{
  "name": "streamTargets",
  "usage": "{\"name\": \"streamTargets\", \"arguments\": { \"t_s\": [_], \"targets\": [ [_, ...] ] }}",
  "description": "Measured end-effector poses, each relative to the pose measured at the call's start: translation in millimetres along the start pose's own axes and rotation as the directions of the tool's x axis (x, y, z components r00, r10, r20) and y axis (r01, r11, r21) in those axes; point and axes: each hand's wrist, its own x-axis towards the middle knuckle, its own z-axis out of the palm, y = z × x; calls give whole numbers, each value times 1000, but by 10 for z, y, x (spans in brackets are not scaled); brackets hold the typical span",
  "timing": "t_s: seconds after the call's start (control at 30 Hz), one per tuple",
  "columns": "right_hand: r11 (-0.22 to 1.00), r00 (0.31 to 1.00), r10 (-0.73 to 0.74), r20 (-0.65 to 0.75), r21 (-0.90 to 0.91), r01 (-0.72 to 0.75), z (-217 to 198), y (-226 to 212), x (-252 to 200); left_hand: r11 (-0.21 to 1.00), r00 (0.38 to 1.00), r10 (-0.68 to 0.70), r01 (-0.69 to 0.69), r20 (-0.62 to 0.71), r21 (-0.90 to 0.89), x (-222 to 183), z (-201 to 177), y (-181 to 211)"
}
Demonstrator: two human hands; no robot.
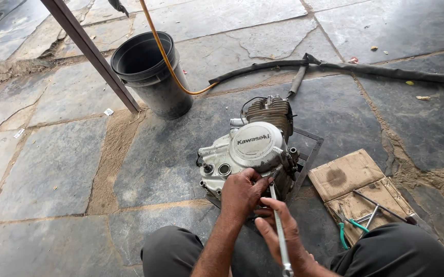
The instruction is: Using a wrench and socket tool to adjust bolts on a motorcycle engine casing.
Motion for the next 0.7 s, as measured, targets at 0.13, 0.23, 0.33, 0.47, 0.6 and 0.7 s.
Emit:
{"name": "streamTargets", "arguments": {
  "t_s": [0.13,0.23,0.33,0.47,0.6,0.7],
  "targets": [
    [995,996,-91,16,-46,92,-26,-53,108,1000,999,-7,6,37,14,25,9,-18],
    [926,966,164,-201,369,-81,-311,-65,491,999,999,-34,33,40,28,42,-20,-6],
    [790,906,406,-121,545,-282,-682,137,914,999,999,-39,39,13,-1,-9,-33,-12],
    [687,942,335,26,678,-262,-839,363,1137,998,1000,-20,21,12,-54,17,-85,2],
    [661,992,126,13,744,-94,-793,147,877,964,996,-71,83,53,-254,24,-94,-75],
    [733,998,69,-5,679,-47,-647,120,496,972,998,-54,62,41,-227,32,-64,-76]
  ]
}}
